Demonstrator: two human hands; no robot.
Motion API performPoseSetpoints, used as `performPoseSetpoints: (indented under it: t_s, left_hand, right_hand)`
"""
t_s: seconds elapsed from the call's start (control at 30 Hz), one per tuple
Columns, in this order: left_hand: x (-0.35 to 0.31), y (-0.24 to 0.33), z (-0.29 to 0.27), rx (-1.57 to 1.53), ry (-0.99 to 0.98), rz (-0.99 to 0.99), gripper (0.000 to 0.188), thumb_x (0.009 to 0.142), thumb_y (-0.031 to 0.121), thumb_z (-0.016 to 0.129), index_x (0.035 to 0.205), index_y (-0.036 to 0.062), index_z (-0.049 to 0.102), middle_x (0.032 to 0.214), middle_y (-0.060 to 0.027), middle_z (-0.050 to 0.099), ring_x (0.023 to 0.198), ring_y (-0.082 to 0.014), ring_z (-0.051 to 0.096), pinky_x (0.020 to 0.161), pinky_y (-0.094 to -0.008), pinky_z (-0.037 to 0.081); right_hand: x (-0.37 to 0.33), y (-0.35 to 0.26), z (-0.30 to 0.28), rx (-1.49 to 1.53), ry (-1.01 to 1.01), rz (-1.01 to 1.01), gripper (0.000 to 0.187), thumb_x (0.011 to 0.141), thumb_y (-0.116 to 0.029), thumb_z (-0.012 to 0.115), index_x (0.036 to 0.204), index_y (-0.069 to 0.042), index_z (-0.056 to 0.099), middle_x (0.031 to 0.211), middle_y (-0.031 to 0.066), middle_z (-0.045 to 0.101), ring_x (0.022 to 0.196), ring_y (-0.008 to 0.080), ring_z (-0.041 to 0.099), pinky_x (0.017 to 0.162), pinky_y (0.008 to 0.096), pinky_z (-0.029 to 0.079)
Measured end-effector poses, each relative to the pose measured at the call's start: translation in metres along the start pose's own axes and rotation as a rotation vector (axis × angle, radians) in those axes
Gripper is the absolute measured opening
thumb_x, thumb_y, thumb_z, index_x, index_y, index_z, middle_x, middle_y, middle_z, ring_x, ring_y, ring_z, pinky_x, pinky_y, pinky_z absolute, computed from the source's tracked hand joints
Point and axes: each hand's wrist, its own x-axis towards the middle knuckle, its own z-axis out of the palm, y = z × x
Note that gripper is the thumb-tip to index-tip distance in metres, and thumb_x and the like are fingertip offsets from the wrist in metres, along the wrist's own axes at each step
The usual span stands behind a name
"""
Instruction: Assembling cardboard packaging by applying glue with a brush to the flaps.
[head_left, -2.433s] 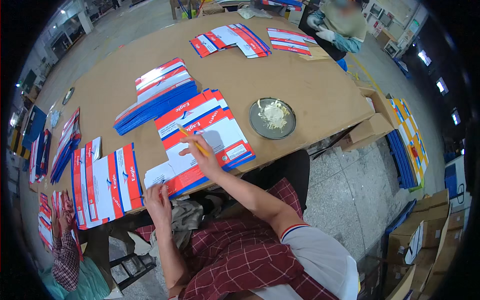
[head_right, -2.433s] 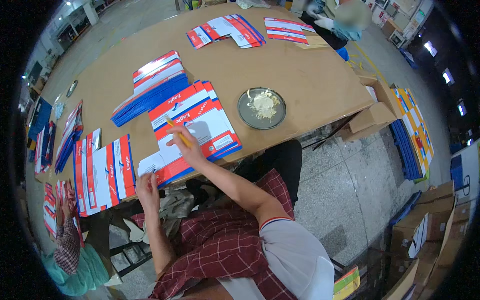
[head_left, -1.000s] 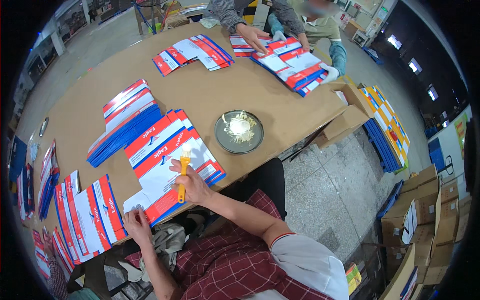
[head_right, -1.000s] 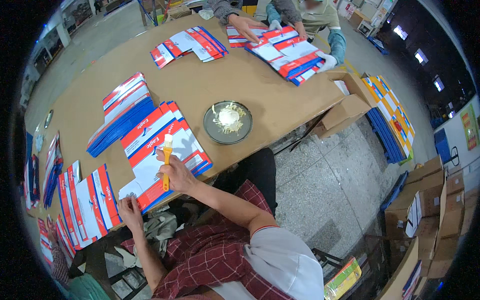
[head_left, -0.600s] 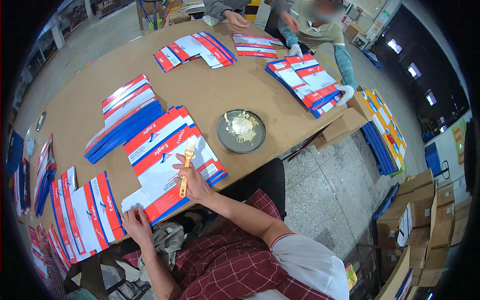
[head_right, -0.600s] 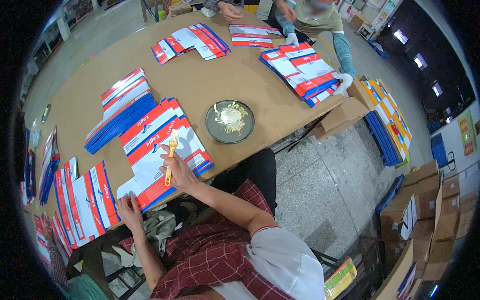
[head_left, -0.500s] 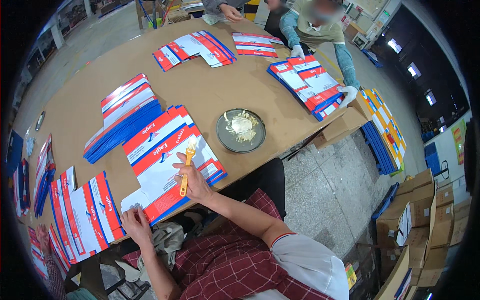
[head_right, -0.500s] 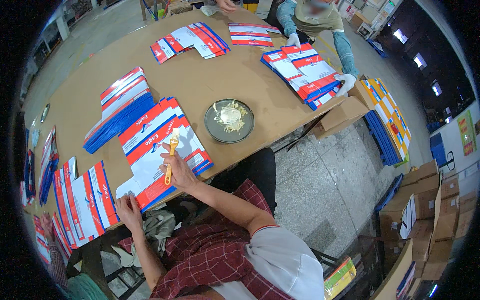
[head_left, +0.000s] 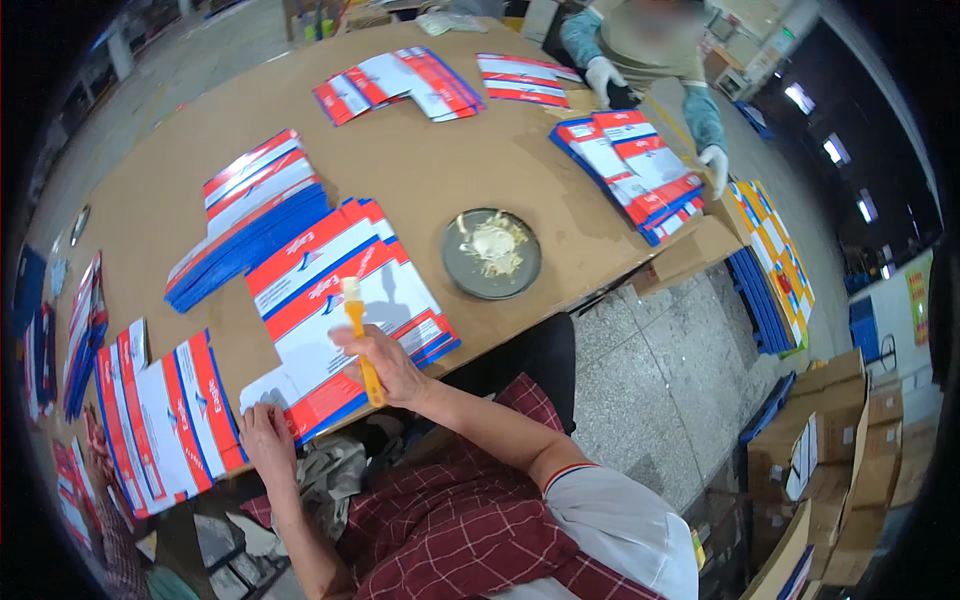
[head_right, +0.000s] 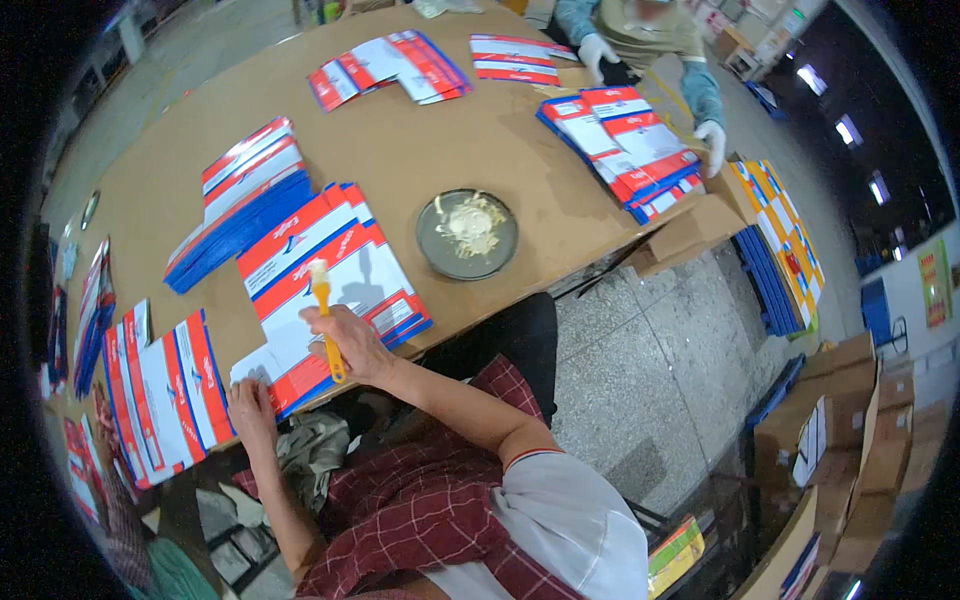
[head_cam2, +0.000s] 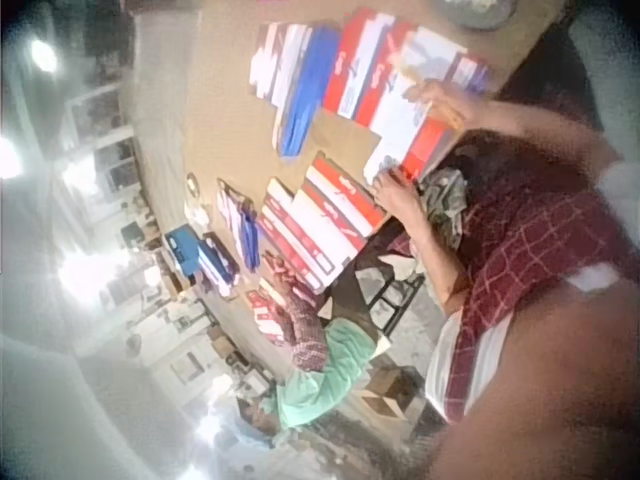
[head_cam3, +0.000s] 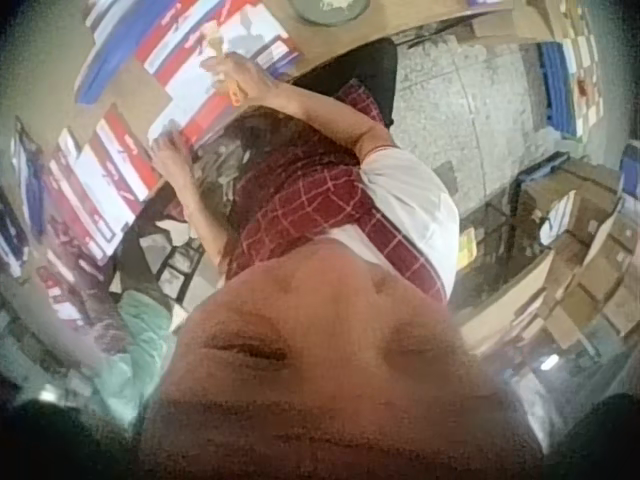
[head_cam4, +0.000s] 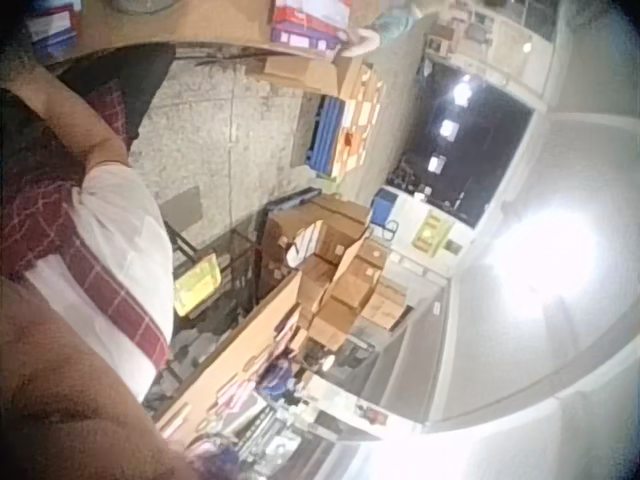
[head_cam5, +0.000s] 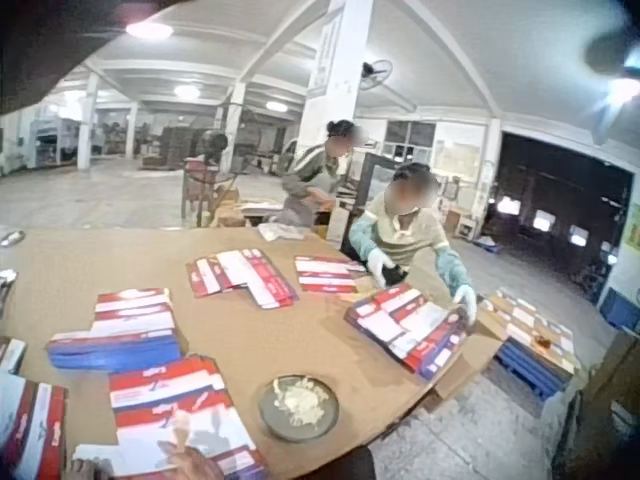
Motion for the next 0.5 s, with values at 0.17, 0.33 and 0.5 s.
performPoseSetpoints:
  t_s: [0.17, 0.33, 0.5]
  left_hand:
    - [0.017, -0.001, 0.009, -0.070, -0.056, -0.044, 0.012, 0.082, 0.012, 0.054, 0.087, 0.0020, 0.053, 0.089, -0.0142, 0.053, 0.086, -0.0335, 0.051, 0.073, -0.0444, 0.039]
    - [0.011, -0.001, 0.011, -0.022, 0.071, 0.036, 0.026, 0.077, 0.003, 0.054, 0.103, 0.0016, 0.055, 0.106, -0.0165, 0.054, 0.100, -0.0340, 0.050, 0.085, -0.0422, 0.039]
    - [0.007, -0.011, 0.018, -0.097, 0.143, 0.070, 0.032, 0.065, -0.003, 0.054, 0.096, 0.0015, 0.058, 0.101, -0.0150, 0.055, 0.101, -0.0319, 0.049, 0.088, -0.0412, 0.038]
  right_hand:
    - [0.023, -0.031, 0.016, 0.832, -0.134, 0.735, 0.042, 0.096, -0.038, 0.024, 0.106, -0.006, 0.048, 0.064, 0.0034, 0.051, 0.056, 0.0113, 0.048, 0.053, 0.0243, 0.041]
    - [0.005, 0.009, 0.051, 1.375, 0.206, 1.066, 0.048, 0.093, -0.049, 0.026, 0.102, -0.008, 0.051, 0.054, -0.0025, 0.031, 0.048, 0.0087, 0.027, 0.058, 0.0250, 0.034]
    - [0.000, 0.018, 0.053, 1.489, 0.281, 1.141, 0.040, 0.093, -0.044, 0.034, 0.093, -0.010, 0.056, 0.053, -0.0026, 0.041, 0.047, 0.0079, 0.036, 0.047, 0.0204, 0.031]
